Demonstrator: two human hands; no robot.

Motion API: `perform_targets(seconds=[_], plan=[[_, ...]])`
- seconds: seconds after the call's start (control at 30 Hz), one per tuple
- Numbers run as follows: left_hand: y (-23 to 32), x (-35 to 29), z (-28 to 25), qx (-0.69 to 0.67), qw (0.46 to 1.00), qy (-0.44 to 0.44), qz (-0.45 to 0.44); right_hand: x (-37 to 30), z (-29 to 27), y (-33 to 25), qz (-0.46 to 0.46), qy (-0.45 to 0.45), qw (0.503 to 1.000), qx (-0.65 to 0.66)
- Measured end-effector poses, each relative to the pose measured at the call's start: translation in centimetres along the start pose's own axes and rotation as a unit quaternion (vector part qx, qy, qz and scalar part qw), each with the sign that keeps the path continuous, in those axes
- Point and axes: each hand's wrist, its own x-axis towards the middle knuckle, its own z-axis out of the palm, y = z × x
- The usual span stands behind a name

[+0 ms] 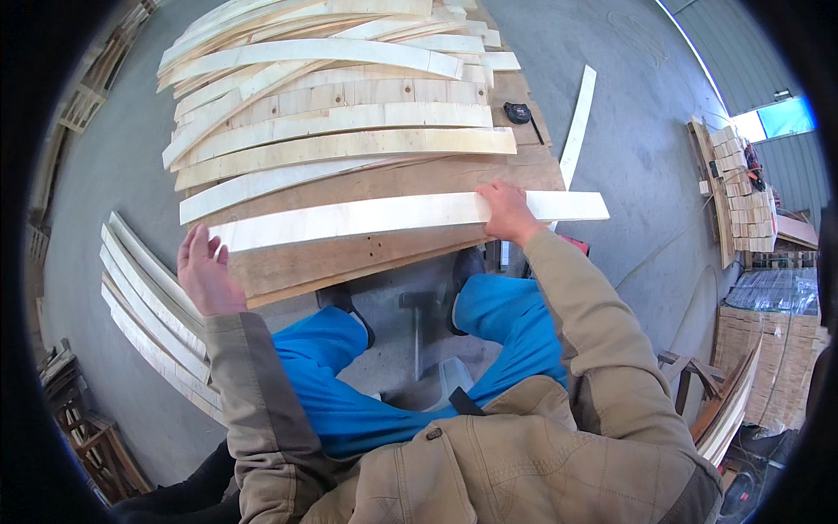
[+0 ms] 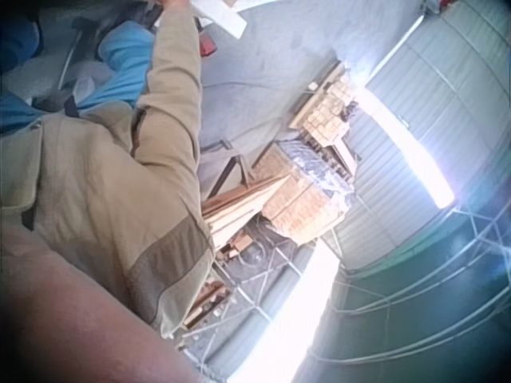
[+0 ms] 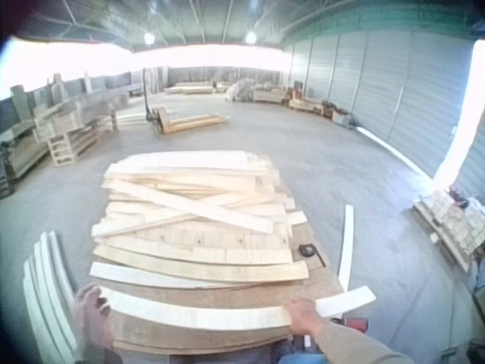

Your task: The person repeatedly picks up thin wooden planks from a pile, inspects them, and places them in a neat stack on a workbench. The person handles each plank one at a time, aligning them carefully before adding them to the growing stack.

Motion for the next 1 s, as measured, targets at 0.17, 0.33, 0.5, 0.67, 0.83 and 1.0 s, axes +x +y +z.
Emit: perform_targets(seconds=[0.17, 0.33, 0.5, 0.67, 0.83, 1.0], plan=[[-2.0, -2.4, 2.8, 0.036, 0.989, -0.144, -0.025, 0.6, 4.0, -1.1, 0.003, -0.036, 0.999, -0.011], [-1.9, -4.9, 4.7, 0.104, 0.970, -0.222, 0.011, 0.8, 6.8, -1.5, 0.008, -0.029, 0.999, 0.010], [-1.5, -5.6, 5.4, 0.154, 0.951, -0.267, 0.015, 1.5, 7.6, -0.9, -0.015, 0.020, 1.000, -0.013], [-1.8, -6.3, 5.7, 0.193, 0.929, -0.316, 0.017, 1.8, 7.4, -1.1, -0.008, 0.003, 0.999, -0.037], [-2.1, -7.0, 5.9, 0.253, 0.894, -0.369, 0.017, 1.8, 7.4, -1.2, -0.005, -0.017, 1.000, -0.023], [-2.3, -7.7, 6.3, 0.336, 0.848, -0.401, 0.082, 1.9, 8.0, -1.2, -0.001, -0.026, 0.999, -0.018]])
